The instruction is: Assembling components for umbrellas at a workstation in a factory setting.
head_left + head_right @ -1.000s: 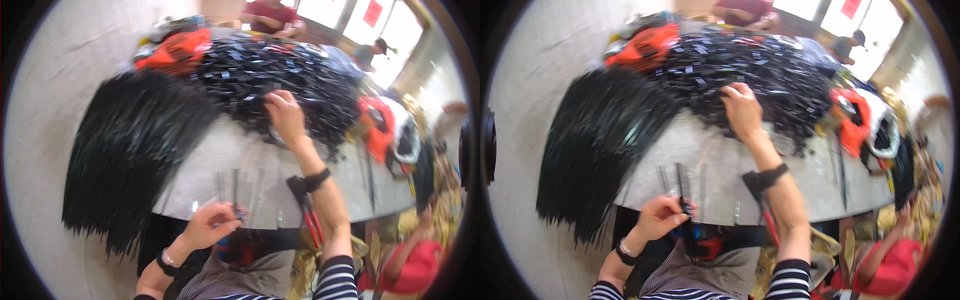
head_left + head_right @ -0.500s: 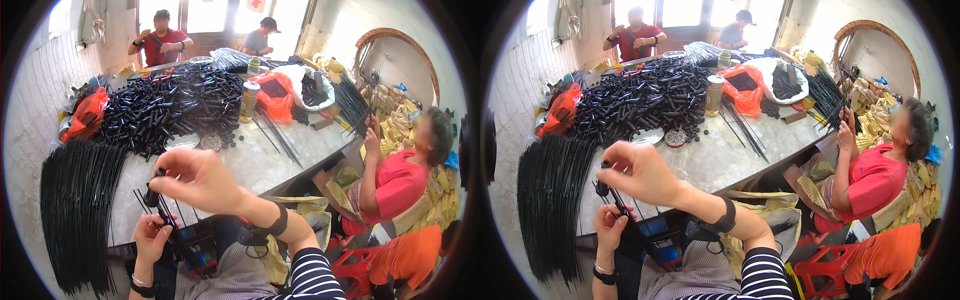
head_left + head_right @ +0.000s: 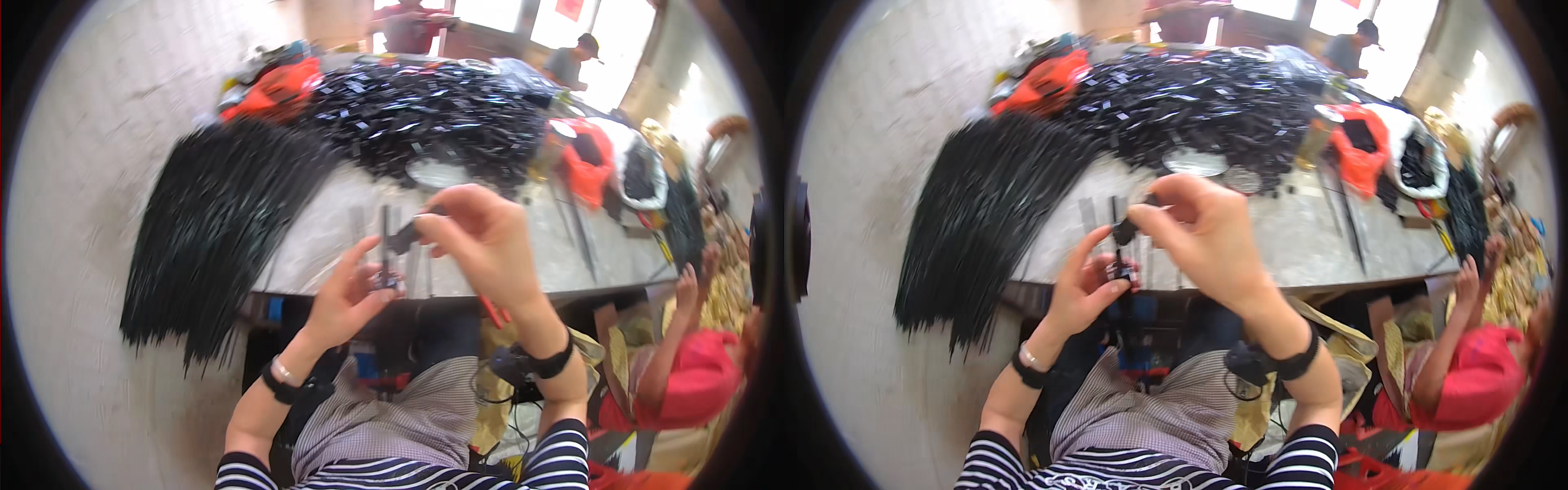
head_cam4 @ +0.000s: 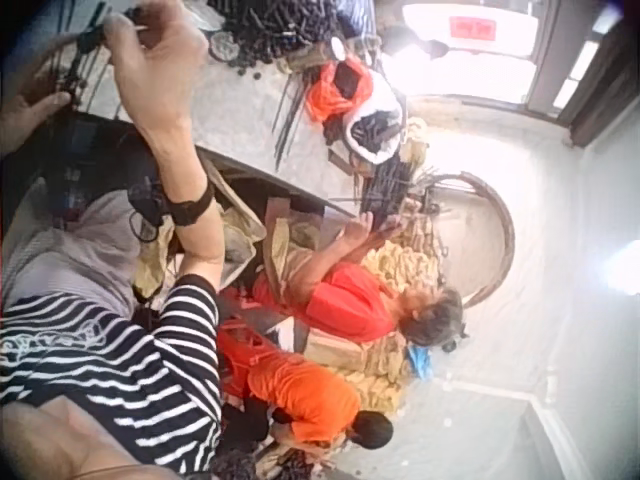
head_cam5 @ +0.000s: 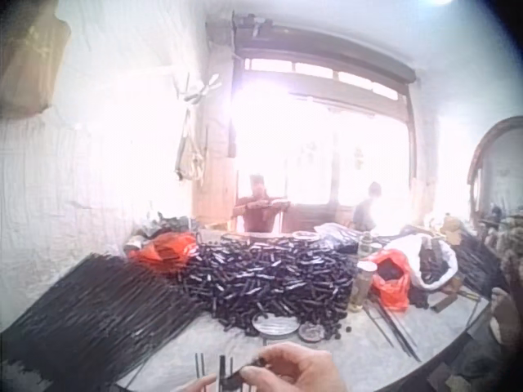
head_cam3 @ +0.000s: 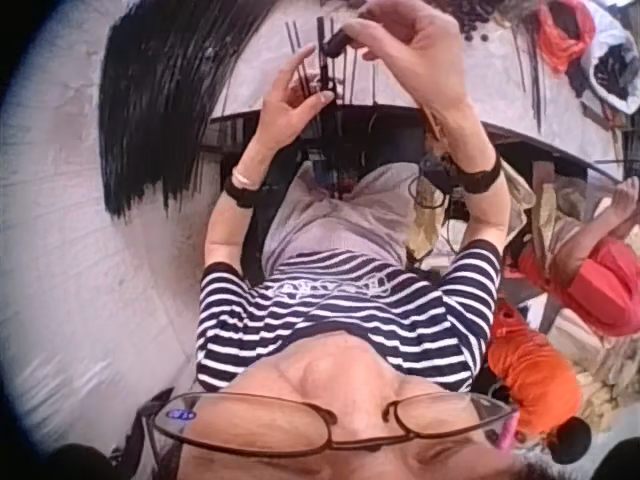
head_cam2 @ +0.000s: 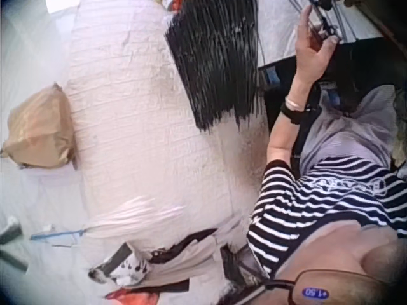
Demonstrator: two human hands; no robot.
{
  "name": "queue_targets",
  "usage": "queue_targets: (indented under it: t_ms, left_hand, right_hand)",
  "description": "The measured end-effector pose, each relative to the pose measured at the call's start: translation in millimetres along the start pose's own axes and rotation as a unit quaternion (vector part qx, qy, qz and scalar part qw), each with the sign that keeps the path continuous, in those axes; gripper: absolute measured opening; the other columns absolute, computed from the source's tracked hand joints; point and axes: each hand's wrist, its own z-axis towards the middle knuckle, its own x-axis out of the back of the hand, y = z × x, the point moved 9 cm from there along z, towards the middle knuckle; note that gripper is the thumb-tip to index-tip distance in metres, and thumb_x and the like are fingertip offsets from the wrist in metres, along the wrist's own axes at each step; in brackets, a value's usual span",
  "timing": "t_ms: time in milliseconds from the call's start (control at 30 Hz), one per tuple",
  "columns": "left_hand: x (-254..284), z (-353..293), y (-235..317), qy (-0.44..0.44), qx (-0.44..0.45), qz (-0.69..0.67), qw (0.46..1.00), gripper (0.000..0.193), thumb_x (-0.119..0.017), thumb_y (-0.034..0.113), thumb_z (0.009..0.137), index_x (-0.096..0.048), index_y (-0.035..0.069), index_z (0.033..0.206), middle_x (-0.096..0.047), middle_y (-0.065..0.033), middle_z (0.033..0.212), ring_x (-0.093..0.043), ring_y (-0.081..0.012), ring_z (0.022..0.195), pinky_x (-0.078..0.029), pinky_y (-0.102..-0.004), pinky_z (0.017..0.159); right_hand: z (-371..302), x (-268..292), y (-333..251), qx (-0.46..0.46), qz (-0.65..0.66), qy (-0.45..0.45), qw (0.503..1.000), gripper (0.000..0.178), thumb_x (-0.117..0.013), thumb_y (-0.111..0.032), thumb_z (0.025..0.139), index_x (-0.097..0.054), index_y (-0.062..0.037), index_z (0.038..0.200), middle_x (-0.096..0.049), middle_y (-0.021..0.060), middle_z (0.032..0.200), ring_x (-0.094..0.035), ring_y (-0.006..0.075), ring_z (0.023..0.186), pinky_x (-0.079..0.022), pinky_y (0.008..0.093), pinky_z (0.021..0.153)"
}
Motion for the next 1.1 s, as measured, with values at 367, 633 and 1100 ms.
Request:
queue_targets:
  t_ms: [367, 633, 1100]
  left_hand:
    - [19.4, -15.2, 9.9, 0.020, -0.020, 0.001, 1.000, 0.077, -0.061, -0.008, 0.087, -0.022, 0.010, 0.151, -0.060, -0.0121, 0.112, -0.063, -0.0181, 0.100, -0.054, -0.0348, 0.089]
    - [19.8, -16.0, 7.6, 0.027, -0.002, 0.029, 0.999, 0.077, -0.061, -0.008, 0.087, -0.021, 0.010, 0.151, -0.061, -0.0123, 0.110, -0.064, -0.0200, 0.099, -0.053, -0.0344, 0.089]
    - [14.4, -12.8, 9.3, 0.017, -0.032, -0.010, 0.999, 0.050, -0.062, -0.006, 0.088, -0.041, 0.004, 0.133, -0.060, -0.0105, 0.108, -0.064, -0.0175, 0.098, -0.053, -0.0314, 0.087]
  right_hand:
    - [-4.8, -37.8, -14.9, -0.020, 0.065, -0.021, 0.997, 0.024, -0.072, -0.009, 0.084, -0.064, 0.0067, 0.100, -0.069, 0.0075, 0.080, -0.067, 0.0098, 0.072, -0.054, 0.0225, 0.061]
    - [2.4, -42.6, 5.4, -0.046, -0.029, -0.049, 0.997, 0.020, -0.072, -0.012, 0.084, -0.068, 0.0064, 0.089, -0.071, 0.0082, 0.075, -0.066, 0.0084, 0.065, -0.053, 0.0221, 0.057]
    - [-4.2, -45.9, 7.0, 0.017, -0.105, -0.104, 0.989, 0.019, -0.070, -0.009, 0.082, -0.067, 0.0066, 0.093, -0.067, 0.0105, 0.073, -0.063, 0.0113, 0.063, -0.049, 0.0253, 0.057]
